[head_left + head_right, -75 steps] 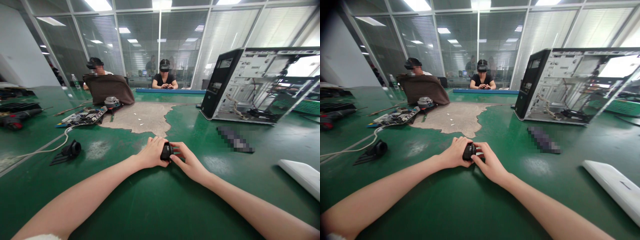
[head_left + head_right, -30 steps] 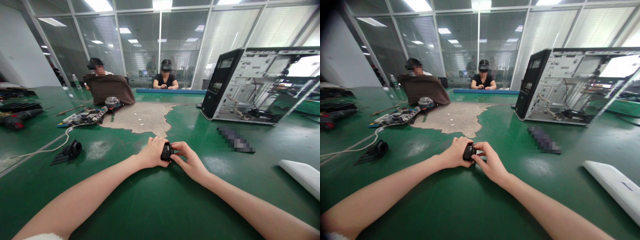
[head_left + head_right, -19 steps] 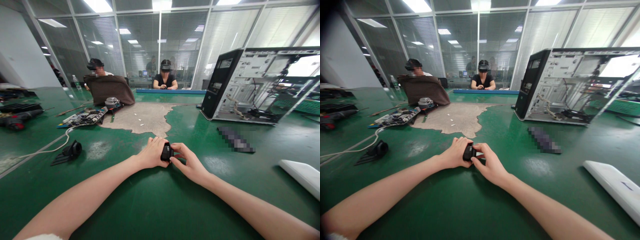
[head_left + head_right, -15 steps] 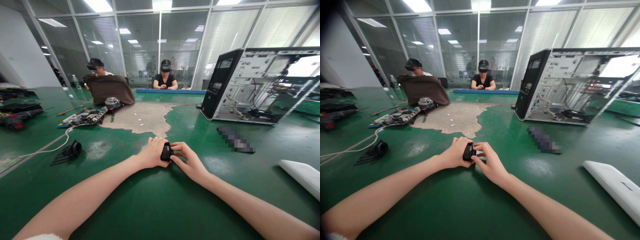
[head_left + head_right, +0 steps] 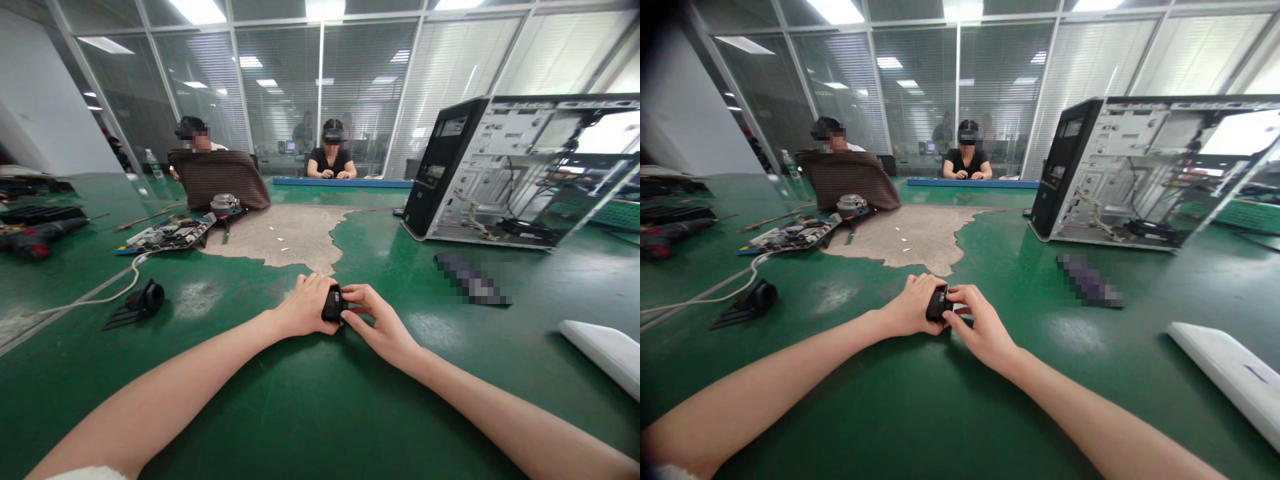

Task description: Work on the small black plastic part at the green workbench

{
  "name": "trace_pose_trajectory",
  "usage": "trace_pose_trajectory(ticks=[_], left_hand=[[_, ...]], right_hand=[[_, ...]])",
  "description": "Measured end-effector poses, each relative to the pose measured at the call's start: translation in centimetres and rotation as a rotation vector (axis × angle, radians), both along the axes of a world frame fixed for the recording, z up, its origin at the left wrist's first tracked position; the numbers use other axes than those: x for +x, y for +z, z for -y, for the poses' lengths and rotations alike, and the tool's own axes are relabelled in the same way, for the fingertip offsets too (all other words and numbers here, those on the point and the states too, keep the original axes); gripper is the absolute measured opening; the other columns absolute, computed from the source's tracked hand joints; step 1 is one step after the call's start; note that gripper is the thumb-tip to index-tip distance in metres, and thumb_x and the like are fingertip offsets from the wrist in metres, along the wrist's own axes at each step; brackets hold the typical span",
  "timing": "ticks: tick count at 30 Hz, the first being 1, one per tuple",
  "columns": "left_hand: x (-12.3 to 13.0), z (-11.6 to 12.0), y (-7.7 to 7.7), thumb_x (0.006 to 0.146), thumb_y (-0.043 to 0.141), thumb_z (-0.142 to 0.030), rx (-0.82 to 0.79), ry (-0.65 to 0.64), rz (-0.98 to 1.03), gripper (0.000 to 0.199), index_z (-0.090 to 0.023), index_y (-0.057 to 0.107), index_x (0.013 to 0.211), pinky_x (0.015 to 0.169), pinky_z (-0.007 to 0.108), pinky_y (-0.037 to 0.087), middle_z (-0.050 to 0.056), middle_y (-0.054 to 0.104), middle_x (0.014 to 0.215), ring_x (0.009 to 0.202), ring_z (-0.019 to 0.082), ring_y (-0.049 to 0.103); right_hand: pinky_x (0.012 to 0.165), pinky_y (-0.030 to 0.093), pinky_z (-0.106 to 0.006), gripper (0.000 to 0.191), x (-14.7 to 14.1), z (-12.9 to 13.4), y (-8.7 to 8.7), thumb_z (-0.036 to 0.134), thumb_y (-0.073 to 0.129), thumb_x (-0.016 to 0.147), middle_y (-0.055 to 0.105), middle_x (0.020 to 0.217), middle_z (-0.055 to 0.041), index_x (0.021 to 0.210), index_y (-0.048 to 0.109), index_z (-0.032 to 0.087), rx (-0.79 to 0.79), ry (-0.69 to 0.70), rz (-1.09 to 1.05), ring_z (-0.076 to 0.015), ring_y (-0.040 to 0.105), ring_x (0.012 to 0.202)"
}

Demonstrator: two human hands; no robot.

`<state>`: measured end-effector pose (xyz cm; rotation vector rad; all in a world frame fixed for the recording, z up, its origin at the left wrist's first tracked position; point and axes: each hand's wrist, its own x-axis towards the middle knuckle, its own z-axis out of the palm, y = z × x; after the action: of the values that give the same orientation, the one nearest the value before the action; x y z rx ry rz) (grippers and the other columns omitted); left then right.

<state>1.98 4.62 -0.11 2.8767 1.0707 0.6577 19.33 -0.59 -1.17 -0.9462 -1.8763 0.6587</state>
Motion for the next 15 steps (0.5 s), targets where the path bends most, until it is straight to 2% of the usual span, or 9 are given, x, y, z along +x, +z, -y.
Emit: trace_pose_trajectory(ticks=[7,11,15], left_hand=[[0.0,0.01,0.07,0.058,0.065,-0.039,0.009,-0.007,-0.006,0.057,-0.015,0.042,0.104,0.075,0.036,0.031,0.009,0.052,0.102,0.093,0.027,0.047],[-0.03,0.02,0.08,0.057,0.066,-0.038,0.014,-0.017,-0.002,0.059,-0.014,0.041,0.104,0.074,0.036,0.031,0.009,0.052,0.101,0.092,0.027,0.047],[-0.04,-0.03,-0.01,0.057,0.066,-0.039,0.017,-0.011,0.004,0.059,-0.015,0.041,0.104,0.074,0.036,0.031,0.008,0.053,0.1,0.092,0.027,0.047]], right_hand=[[0.083,0.051,-0.04,0.036,0.06,-0.05,0.06,0.019,0.048,0.084,0.051,0.112,-0.0087,0.118,0.038,0.023,-0.078,-0.007,0.079,-0.0202,0.055,0.1],[0.079,0.053,-0.037,0.033,0.05,0.12,0.25,0.018,0.048,0.083,0.054,0.104,-0.007,0.115,0.04,0.022,-0.096,0.012,0.09,-0.0181,0.058,0.09],[0.082,0.052,-0.036,0.023,0.03,0.1,0.17,0.018,0.049,0.083,0.049,0.107,-0.0062,0.105,0.047,0.023,0.009,-0.006,0.05,-0.0188,0.054,0.099]])
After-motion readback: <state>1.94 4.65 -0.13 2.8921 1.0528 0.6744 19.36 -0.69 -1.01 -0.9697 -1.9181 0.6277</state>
